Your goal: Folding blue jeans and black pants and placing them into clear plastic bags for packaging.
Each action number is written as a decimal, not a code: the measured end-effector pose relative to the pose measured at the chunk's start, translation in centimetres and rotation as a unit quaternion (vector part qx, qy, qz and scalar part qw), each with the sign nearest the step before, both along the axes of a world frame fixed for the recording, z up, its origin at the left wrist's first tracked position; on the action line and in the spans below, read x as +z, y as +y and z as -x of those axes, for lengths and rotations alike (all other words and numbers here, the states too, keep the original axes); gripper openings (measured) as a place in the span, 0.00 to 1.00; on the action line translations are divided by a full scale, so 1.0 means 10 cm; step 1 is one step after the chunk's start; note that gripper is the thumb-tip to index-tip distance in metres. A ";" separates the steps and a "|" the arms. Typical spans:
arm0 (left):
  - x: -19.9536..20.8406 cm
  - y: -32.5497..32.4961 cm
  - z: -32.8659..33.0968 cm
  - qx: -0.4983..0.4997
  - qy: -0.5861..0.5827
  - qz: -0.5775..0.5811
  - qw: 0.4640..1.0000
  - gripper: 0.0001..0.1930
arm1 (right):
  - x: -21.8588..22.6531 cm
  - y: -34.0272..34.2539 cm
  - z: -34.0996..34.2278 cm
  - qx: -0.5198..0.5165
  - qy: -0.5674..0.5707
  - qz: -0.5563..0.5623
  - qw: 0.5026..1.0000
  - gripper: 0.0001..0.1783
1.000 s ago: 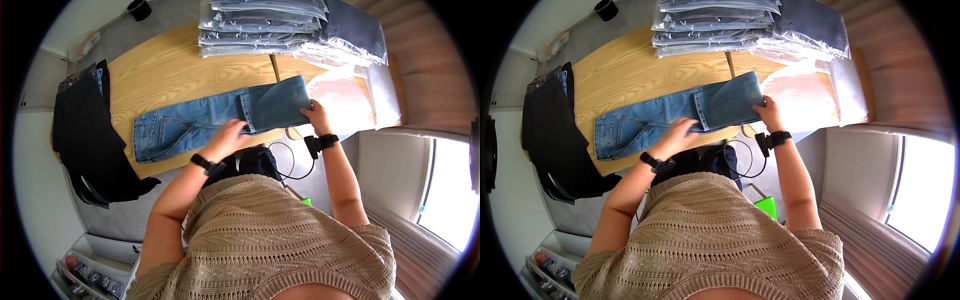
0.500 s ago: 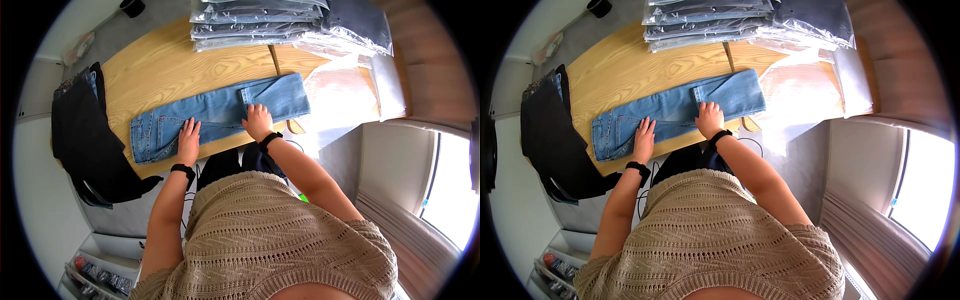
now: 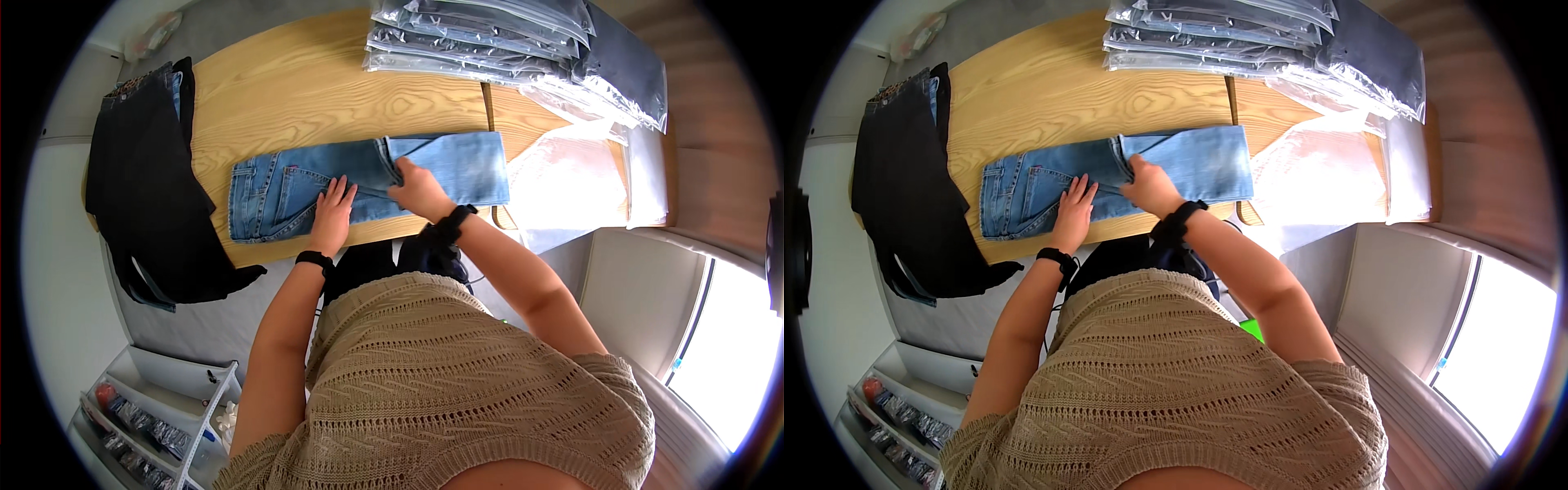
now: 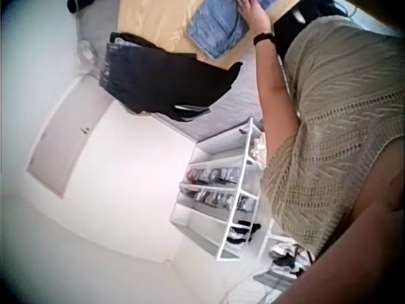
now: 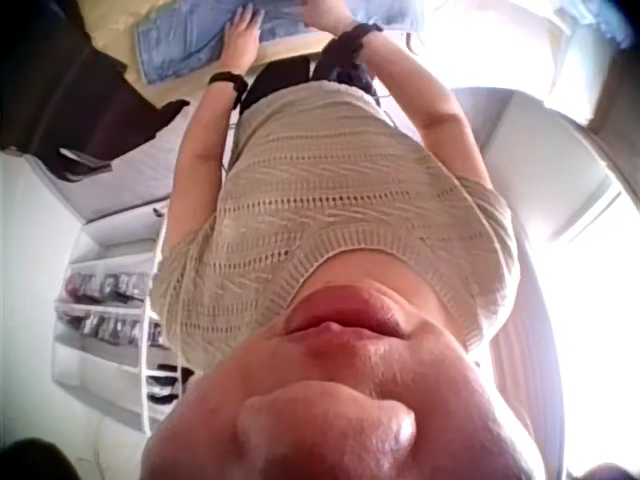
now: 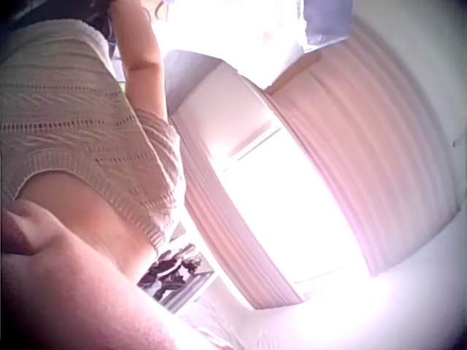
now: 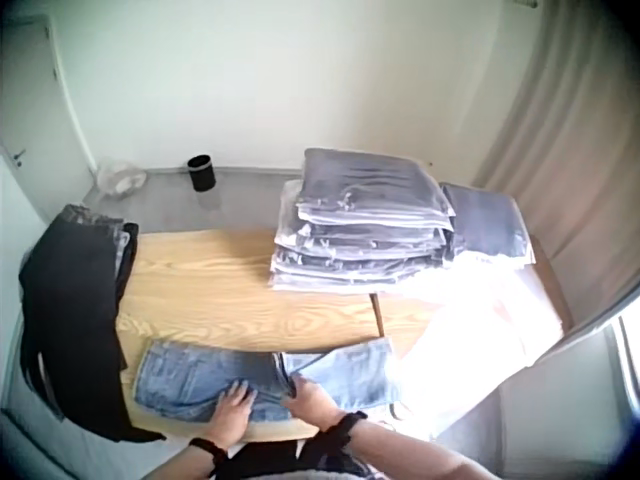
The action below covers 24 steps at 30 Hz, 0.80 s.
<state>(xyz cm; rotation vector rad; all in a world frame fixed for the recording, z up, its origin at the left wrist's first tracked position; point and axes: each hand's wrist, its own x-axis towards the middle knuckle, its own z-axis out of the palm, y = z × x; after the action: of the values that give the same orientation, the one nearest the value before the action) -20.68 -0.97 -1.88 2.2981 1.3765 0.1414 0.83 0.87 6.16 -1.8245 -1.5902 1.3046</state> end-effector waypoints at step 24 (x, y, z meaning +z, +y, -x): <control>-0.01 0.01 -0.01 -0.002 -0.027 -0.006 1.000 0.22 | -0.87 -0.52 -1.24 0.015 -0.436 -0.087 0.896 0.37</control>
<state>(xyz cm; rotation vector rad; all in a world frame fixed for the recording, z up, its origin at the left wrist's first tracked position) -20.56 -0.84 -1.94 2.2908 1.3470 0.2098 13.18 -4.37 -2.52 -2.4234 -2.0523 0.2777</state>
